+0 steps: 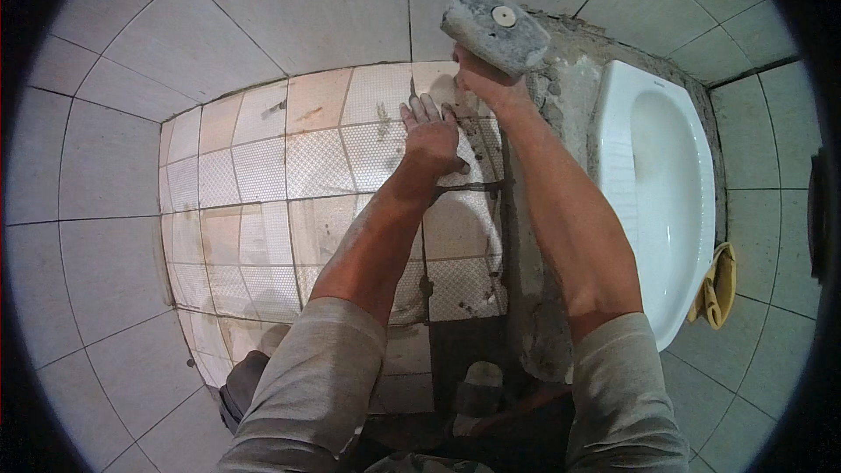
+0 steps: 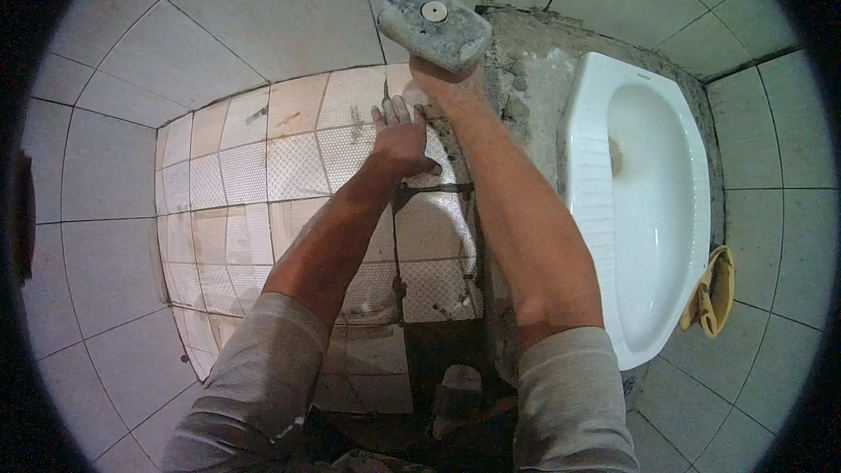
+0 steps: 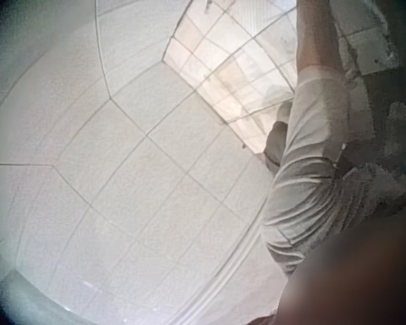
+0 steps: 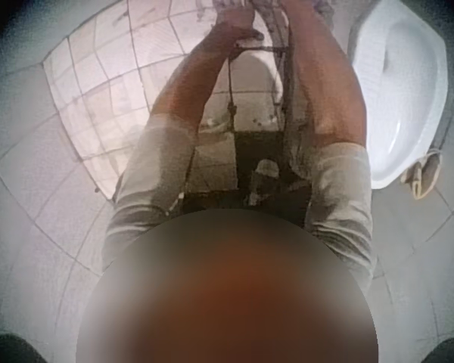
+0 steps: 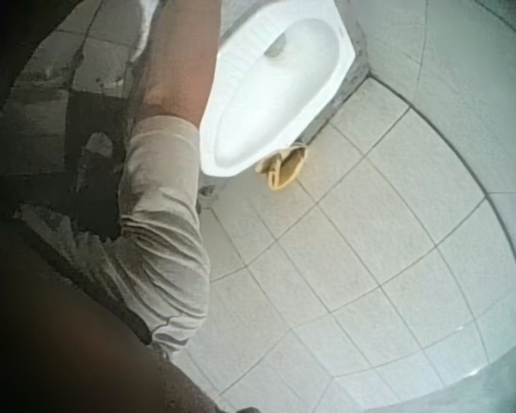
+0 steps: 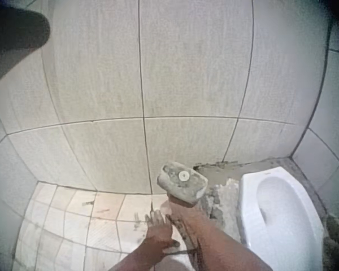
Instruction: Tiling a floor in a bathroom using a rubber mallet and trowel.
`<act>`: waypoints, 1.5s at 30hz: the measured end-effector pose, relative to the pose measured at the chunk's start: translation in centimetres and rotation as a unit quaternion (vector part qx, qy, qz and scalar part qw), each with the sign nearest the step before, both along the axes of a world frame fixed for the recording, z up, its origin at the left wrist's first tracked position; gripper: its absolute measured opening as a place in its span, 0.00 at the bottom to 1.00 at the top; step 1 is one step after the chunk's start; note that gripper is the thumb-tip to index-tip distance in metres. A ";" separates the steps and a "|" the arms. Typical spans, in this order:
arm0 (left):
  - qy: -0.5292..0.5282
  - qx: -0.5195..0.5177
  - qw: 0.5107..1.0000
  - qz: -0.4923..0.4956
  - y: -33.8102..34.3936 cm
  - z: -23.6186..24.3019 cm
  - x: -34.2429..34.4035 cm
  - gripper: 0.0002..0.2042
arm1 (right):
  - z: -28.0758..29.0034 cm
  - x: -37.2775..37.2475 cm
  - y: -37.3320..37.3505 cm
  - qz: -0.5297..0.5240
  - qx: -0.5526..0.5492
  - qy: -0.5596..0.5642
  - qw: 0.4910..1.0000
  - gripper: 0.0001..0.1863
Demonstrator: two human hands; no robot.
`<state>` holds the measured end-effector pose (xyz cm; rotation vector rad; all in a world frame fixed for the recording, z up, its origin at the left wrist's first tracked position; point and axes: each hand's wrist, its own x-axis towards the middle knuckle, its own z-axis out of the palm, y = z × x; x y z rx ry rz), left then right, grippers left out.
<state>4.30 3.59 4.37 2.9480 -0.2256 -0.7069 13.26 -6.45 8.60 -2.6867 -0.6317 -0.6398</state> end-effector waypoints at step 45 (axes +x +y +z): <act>-0.007 0.053 0.997 -0.057 1.3 -1.0 0.1 0.61 | 0.3 -4.5 -0.4 -0.089 0.123 0.172 0.973 0.18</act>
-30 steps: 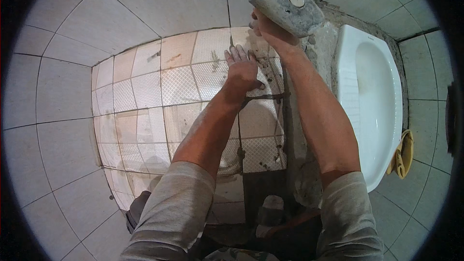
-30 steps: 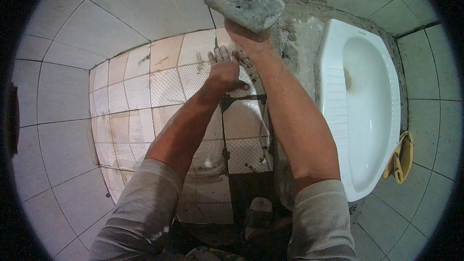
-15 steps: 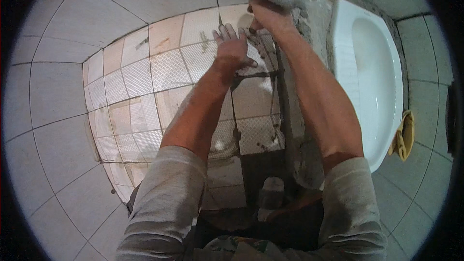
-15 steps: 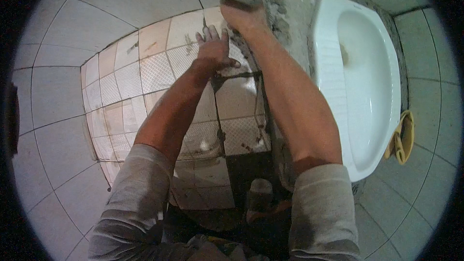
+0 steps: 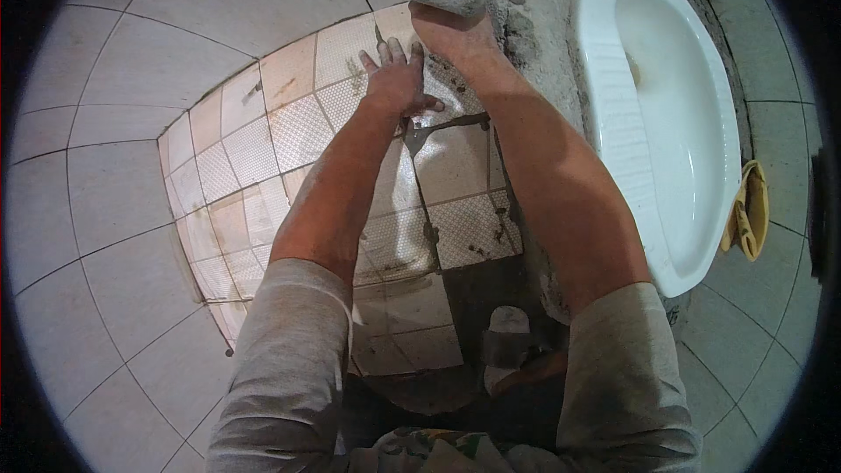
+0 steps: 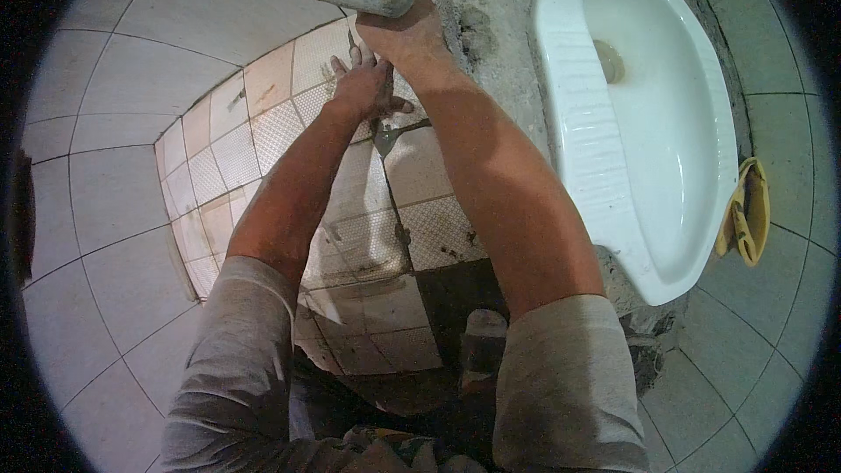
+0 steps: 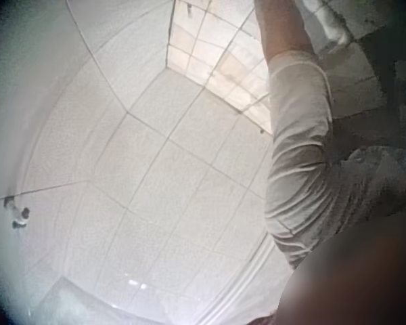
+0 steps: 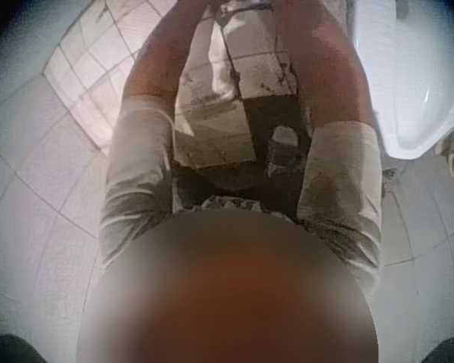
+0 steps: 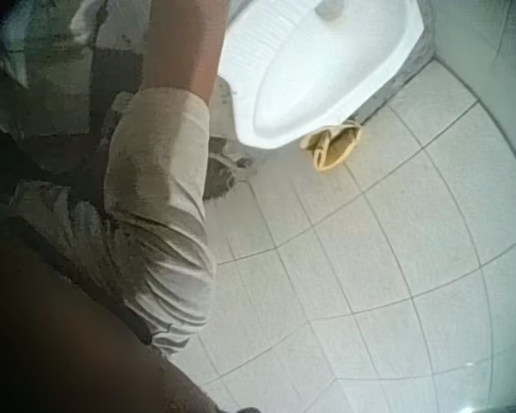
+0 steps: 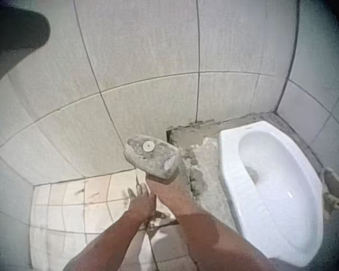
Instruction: Tiling a floor in a bathroom using a rubber mallet and trowel.
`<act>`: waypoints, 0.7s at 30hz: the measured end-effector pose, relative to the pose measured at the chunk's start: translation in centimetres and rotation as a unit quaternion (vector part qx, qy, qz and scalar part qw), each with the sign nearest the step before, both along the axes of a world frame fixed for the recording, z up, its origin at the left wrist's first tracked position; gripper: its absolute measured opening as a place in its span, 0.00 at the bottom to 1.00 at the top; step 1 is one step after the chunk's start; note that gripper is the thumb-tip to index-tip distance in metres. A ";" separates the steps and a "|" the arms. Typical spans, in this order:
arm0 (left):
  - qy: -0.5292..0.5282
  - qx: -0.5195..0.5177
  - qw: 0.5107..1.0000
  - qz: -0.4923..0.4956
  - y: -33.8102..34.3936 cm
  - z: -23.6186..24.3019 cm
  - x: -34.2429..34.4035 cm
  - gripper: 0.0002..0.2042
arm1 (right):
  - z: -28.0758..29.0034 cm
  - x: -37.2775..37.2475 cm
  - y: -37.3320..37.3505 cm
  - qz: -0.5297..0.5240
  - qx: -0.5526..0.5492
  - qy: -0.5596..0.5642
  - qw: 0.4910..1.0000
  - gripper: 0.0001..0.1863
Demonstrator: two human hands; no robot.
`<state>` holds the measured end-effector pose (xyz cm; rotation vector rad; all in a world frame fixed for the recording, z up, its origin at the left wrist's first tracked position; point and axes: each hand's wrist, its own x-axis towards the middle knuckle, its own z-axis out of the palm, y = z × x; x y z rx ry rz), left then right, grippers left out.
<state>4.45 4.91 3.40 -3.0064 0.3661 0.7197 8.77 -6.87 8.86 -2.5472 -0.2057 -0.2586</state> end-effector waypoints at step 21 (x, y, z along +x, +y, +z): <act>-0.150 -0.024 0.985 -0.081 4.5 -0.8 -6.1 0.27 | -0.7 -2.4 -0.3 -0.022 0.098 -0.049 0.994 0.20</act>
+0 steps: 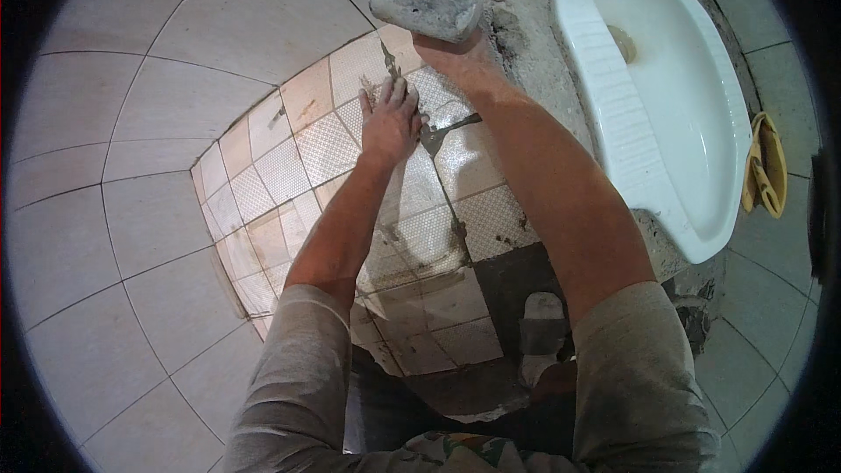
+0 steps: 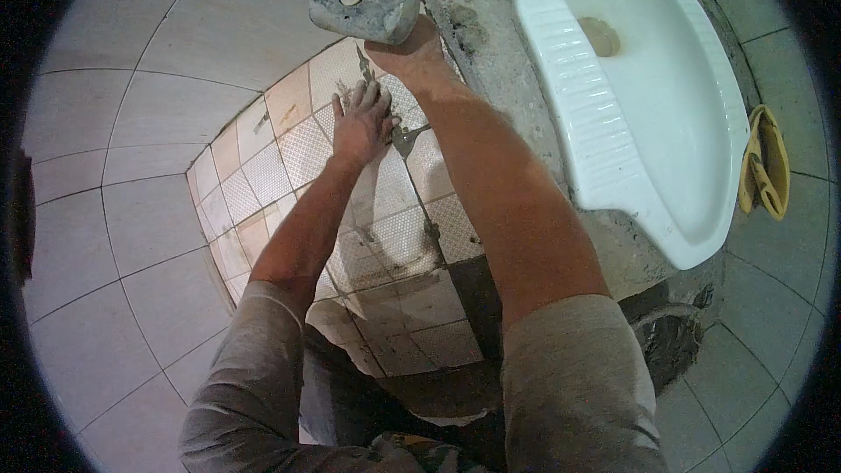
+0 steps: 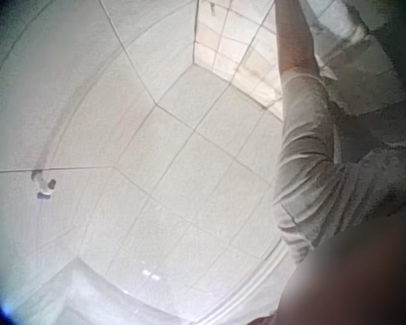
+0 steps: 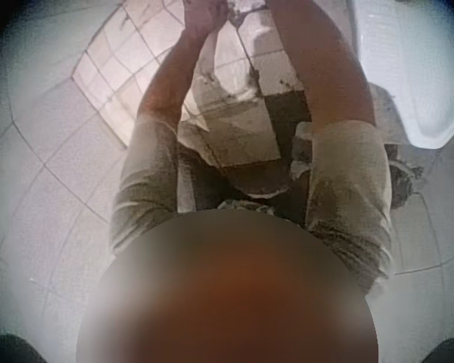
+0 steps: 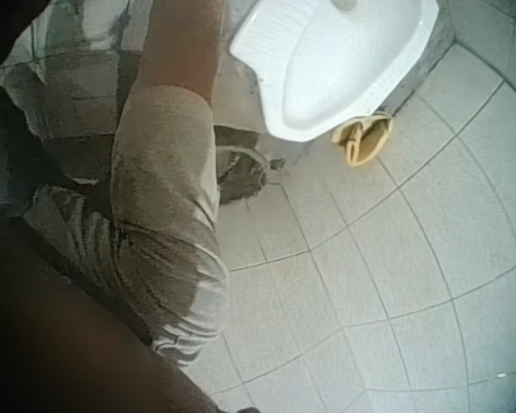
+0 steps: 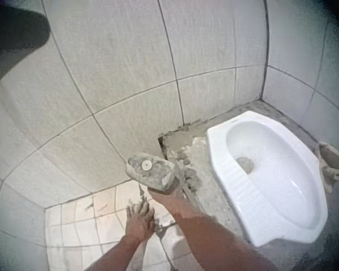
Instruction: Tiling a floor in a bathroom using a rubber mallet and trowel.
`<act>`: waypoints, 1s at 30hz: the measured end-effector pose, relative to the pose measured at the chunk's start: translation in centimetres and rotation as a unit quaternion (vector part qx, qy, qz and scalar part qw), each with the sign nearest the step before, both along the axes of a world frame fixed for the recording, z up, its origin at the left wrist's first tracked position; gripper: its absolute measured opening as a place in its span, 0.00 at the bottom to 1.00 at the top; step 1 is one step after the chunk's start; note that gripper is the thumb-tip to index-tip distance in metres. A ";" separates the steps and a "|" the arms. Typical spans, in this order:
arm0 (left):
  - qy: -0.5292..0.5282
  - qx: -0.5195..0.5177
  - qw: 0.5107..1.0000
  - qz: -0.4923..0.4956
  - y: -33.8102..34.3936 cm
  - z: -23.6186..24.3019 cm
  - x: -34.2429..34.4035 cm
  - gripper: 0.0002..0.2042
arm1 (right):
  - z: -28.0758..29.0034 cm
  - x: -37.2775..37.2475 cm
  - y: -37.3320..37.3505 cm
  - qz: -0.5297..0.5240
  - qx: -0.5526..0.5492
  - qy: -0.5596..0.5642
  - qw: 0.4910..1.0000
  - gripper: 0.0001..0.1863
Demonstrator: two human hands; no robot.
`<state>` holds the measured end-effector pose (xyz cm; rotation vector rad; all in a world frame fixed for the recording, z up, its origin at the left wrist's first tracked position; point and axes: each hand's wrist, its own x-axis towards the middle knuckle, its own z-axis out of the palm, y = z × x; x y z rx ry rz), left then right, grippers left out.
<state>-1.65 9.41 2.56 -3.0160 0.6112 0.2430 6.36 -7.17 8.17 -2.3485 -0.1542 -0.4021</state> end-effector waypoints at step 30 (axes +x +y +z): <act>-0.028 -0.051 0.997 0.048 -0.4 0.0 -6.3 0.21 | -5.9 2.9 -1.1 -0.289 -0.869 -0.233 0.327 0.17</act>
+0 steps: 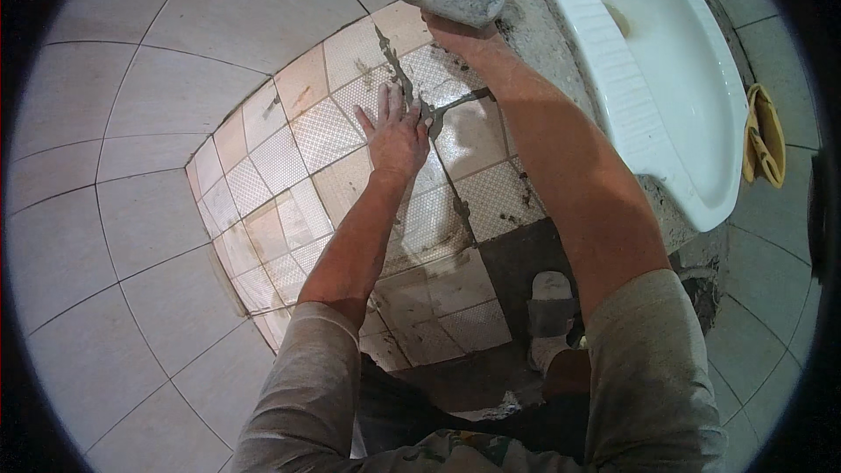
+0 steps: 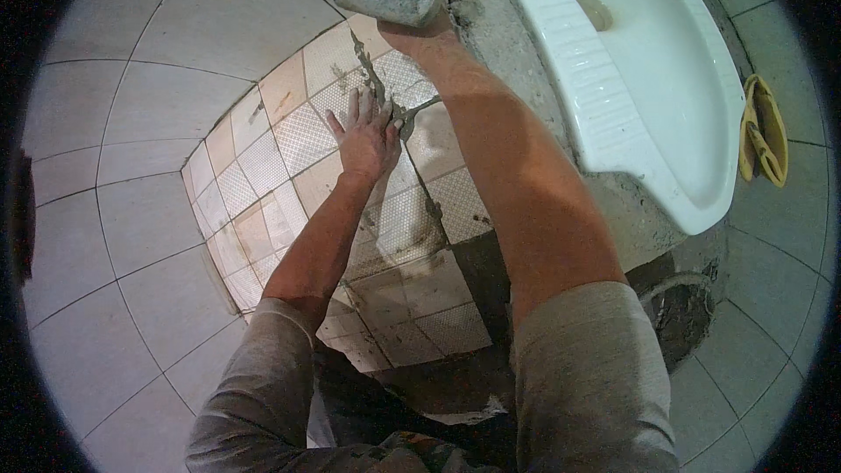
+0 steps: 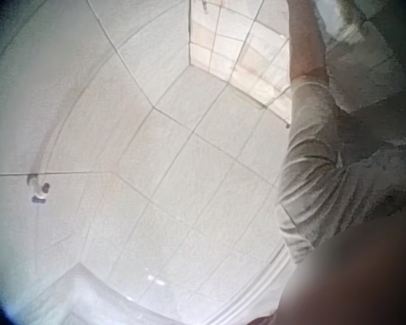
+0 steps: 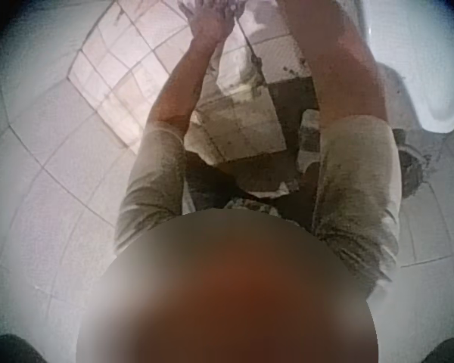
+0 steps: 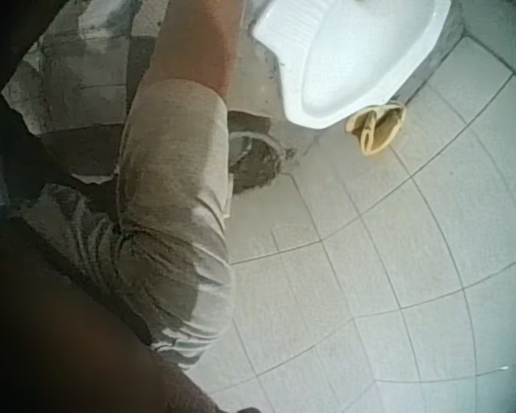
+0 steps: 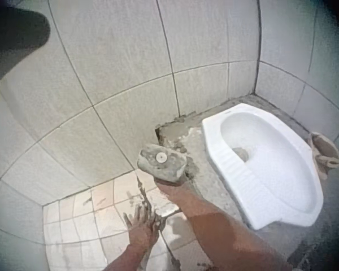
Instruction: Tiling a floor in a bathroom using a rubber mallet and trowel.
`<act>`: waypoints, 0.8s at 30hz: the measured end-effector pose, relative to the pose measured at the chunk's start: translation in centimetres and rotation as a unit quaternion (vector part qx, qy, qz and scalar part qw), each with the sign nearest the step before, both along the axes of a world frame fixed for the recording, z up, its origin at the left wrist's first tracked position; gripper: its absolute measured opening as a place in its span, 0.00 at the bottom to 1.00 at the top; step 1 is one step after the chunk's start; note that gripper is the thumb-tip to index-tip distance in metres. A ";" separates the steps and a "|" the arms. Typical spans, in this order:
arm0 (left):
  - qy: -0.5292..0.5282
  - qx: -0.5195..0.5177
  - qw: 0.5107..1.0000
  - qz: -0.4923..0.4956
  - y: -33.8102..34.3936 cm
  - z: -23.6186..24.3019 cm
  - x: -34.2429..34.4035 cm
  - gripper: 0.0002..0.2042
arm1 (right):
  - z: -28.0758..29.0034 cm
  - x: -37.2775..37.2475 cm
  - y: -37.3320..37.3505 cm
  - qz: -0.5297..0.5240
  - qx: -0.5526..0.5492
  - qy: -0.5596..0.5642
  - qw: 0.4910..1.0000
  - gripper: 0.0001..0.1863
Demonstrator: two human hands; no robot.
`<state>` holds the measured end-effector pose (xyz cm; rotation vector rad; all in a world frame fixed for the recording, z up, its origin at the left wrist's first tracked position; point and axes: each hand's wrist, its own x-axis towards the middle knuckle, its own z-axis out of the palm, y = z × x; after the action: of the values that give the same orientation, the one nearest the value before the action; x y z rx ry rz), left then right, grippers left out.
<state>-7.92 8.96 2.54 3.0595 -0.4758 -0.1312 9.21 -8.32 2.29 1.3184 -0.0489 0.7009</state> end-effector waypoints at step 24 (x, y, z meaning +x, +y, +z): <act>0.023 0.009 0.999 0.042 -1.6 -0.7 -1.8 0.27 | 6.9 -8.9 -5.0 0.187 0.823 0.242 0.479 0.30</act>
<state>-9.75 7.40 1.80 3.0800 -0.3439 -0.2043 0.30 -13.33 9.19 3.5057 0.0589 0.4570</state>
